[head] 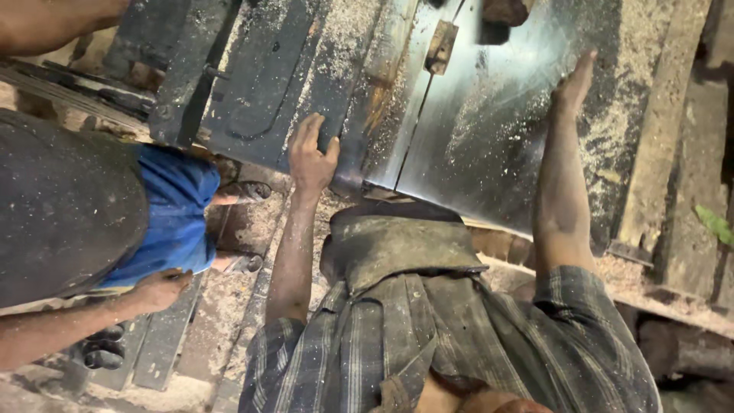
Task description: The person uses a band saw to cut pieces of wood from a small log, guiding the wood through the blade by hand and clearing away the cut pieces and bark.
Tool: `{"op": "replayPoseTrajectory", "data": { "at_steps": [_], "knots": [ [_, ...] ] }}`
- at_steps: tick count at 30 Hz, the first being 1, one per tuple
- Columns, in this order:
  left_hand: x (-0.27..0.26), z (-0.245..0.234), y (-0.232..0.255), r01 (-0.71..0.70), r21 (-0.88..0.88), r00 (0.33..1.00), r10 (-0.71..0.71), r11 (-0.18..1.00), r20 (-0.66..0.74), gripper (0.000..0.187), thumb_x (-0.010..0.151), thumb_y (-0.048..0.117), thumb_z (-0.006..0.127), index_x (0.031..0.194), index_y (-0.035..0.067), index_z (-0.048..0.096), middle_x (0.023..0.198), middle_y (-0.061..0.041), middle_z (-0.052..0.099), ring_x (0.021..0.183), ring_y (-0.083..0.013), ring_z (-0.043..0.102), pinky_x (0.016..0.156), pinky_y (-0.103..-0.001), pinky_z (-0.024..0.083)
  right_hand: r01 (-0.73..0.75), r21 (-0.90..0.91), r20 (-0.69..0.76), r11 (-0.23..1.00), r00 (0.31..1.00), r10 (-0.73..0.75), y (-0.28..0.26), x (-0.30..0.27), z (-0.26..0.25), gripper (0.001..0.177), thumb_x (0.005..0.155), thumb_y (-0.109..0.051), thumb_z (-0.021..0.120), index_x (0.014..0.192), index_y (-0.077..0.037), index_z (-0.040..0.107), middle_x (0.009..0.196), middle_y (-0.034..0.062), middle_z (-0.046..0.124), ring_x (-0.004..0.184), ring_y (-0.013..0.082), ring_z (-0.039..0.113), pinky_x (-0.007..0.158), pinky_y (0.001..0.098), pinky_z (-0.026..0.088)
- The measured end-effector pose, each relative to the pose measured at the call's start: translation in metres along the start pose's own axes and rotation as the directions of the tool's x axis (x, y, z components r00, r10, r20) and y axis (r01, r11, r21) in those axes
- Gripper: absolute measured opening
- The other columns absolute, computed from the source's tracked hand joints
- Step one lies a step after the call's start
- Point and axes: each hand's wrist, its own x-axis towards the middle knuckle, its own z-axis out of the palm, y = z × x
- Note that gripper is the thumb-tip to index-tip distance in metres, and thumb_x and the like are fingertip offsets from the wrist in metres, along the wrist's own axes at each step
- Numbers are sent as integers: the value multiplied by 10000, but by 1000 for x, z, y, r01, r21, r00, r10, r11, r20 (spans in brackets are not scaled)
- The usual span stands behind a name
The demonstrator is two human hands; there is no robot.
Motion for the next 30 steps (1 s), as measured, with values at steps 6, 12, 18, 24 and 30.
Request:
{"op": "replayPoseTrajectory", "data": {
  "at_steps": [6,12,18,24,30],
  "knots": [
    [-1,-2,-2,-9,-89,1000,8,996,-7,436,856,111,747,1262,-24,662,1332,-213,648,1242,-399,628,1070,-450,502,65,-232,111,971,993,-40,-36,-44,-7,1058,898,-683,672,1649,-126,176,1634,196,321,1472,375,389,1153,510,351],
    [-21,-2,3,23,-160,999,-29,987,-35,519,865,149,751,1342,-5,619,1409,-209,622,1331,-368,589,1146,-459,476,292,-452,437,843,896,-76,-35,-135,25,891,873,-464,875,1529,-51,437,1468,221,587,1329,331,600,1073,414,492],
    [-166,9,61,479,-512,843,-211,714,494,647,986,510,588,1408,21,549,1447,-213,534,1354,-370,489,1100,-488,426,288,-529,336,798,935,-114,-13,-346,13,1324,716,-250,923,1663,21,38,1551,306,480,1367,410,554,1161,435,420],
    [-326,-26,40,941,-301,281,-139,-153,950,593,1025,544,507,1327,41,601,1218,-169,645,1061,-284,628,907,-408,524,279,-361,419,890,901,-112,-8,-581,10,1211,812,-362,843,1644,93,90,1663,332,305,1546,418,366,1262,466,347],
    [-374,-90,10,901,-269,202,-220,-341,954,619,1041,532,450,1366,24,590,1193,-163,702,1034,-260,703,926,-395,585,230,-377,526,897,850,3,-3,-653,40,1387,713,-496,868,1606,100,-9,1629,346,175,1535,475,228,1250,528,240]
  ]
}}
